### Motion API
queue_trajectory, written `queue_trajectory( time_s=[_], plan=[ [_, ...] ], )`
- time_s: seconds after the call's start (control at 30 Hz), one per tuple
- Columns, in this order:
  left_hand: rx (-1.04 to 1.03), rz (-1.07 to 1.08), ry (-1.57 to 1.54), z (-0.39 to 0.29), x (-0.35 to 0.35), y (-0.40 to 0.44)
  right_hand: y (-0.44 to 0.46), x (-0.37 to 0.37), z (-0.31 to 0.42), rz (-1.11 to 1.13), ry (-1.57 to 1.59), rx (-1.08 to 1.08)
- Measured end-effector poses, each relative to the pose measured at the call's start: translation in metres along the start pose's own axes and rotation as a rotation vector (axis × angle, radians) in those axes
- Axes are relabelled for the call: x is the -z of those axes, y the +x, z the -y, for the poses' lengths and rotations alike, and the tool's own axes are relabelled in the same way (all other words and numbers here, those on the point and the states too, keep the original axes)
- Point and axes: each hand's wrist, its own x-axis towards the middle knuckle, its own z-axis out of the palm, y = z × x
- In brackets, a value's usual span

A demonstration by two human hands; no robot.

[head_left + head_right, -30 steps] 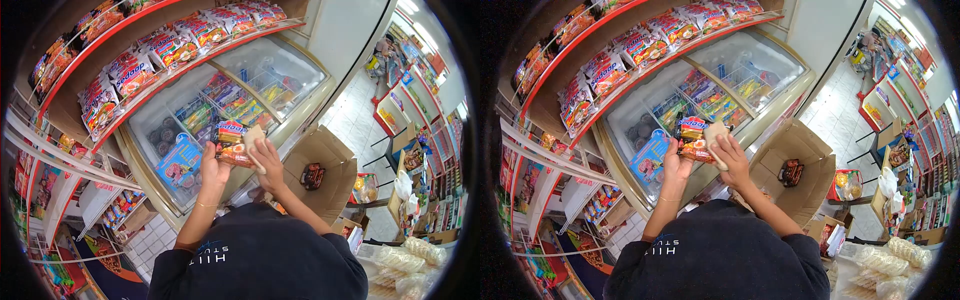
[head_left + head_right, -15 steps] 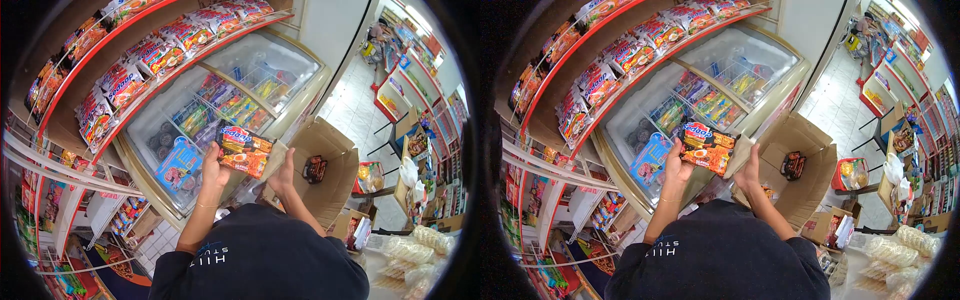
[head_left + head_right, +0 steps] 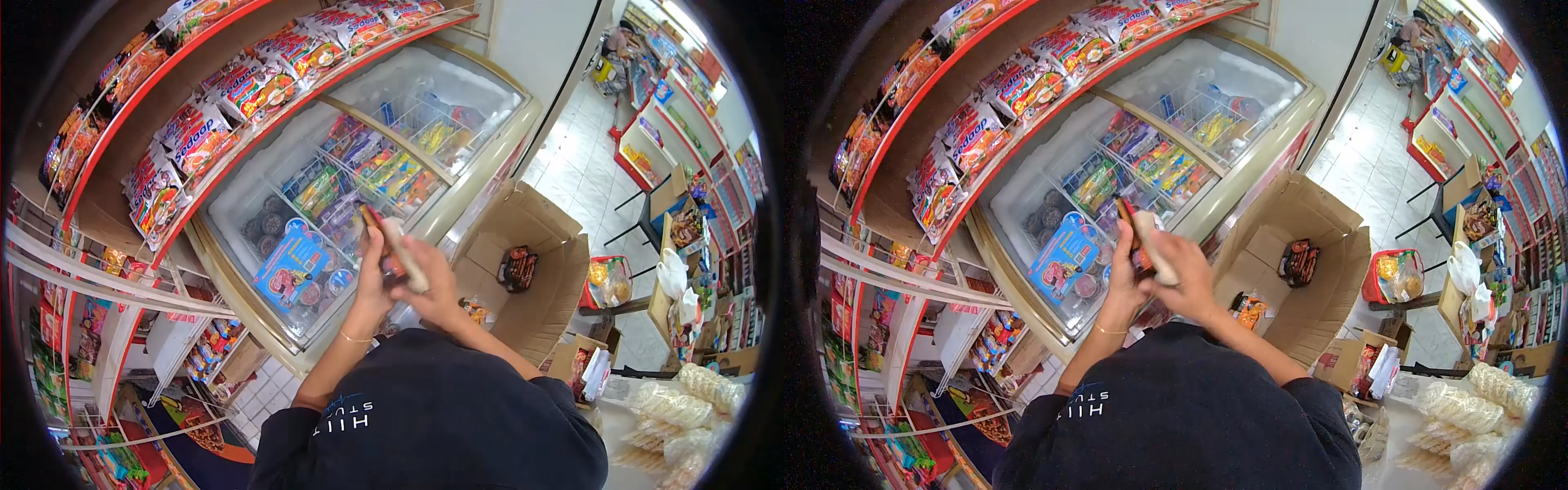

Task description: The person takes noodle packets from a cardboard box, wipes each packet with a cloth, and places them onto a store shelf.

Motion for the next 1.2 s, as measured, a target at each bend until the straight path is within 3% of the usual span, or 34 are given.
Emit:
queue_trajectory(
  time_s=[0.1,0.17,0.3,0.37,0.4,0.47,0.5,0.57,0.6,0.63,0.7,0.97,1.1,1.17,1.2],
  plan=[
    [0.073,0.128,-0.162,-0.011,-0.008,-0.007,0.002,0.004,0.011,0.166,-0.251,0.16],
    [0.1,0.184,-0.328,-0.02,-0.009,-0.011,-0.002,0.008,0.006,0.167,-0.264,0.177],
    [0.002,0.309,-0.376,-0.022,0.003,-0.009,-0.026,0.016,-0.032,0.102,-0.332,0.379],
    [0.03,0.407,-0.426,-0.02,0.013,-0.006,-0.037,0.019,-0.049,0.004,-0.256,0.17],
    [0.082,0.353,-0.477,-0.02,0.013,-0.008,-0.036,0.018,-0.048,0.006,-0.253,0.174],
    [0.078,0.367,-0.449,-0.017,0.015,-0.011,-0.032,0.018,-0.041,-0.373,0.488,-0.631],
    [0.081,0.38,-0.421,-0.016,0.015,-0.013,-0.027,0.019,-0.037,-0.371,0.491,-0.634],
    [0.11,0.372,-0.413,-0.015,0.014,-0.014,-0.003,0.026,-0.025,-0.376,0.409,-0.254],
    [0.128,0.375,-0.412,-0.011,0.015,-0.014,0.015,0.031,-0.011,-0.332,0.186,-0.079],
    [0.151,0.379,-0.408,-0.007,0.016,-0.015,0.029,0.035,0.002,-0.34,0.185,-0.088],
    [0.162,0.331,-0.384,-0.003,0.011,-0.017,0.049,0.04,0.018,0.026,-0.19,0.104],
    [-0.003,0.372,-0.458,-0.017,0.017,-0.023,0.029,0.028,-0.006,0.036,-0.17,0.051],
    [0.11,0.36,-0.428,-0.018,0.024,-0.022,0.006,0.028,-0.033,0.003,-0.223,-0.041],
    [0.188,0.48,-0.438,-0.027,0.015,-0.026,-0.002,0.029,-0.052,-0.107,-0.047,-0.411],
    [0.159,0.474,-0.438,-0.025,0.017,-0.025,0.004,0.031,-0.04,-0.135,-0.109,-0.326]
  ],
)
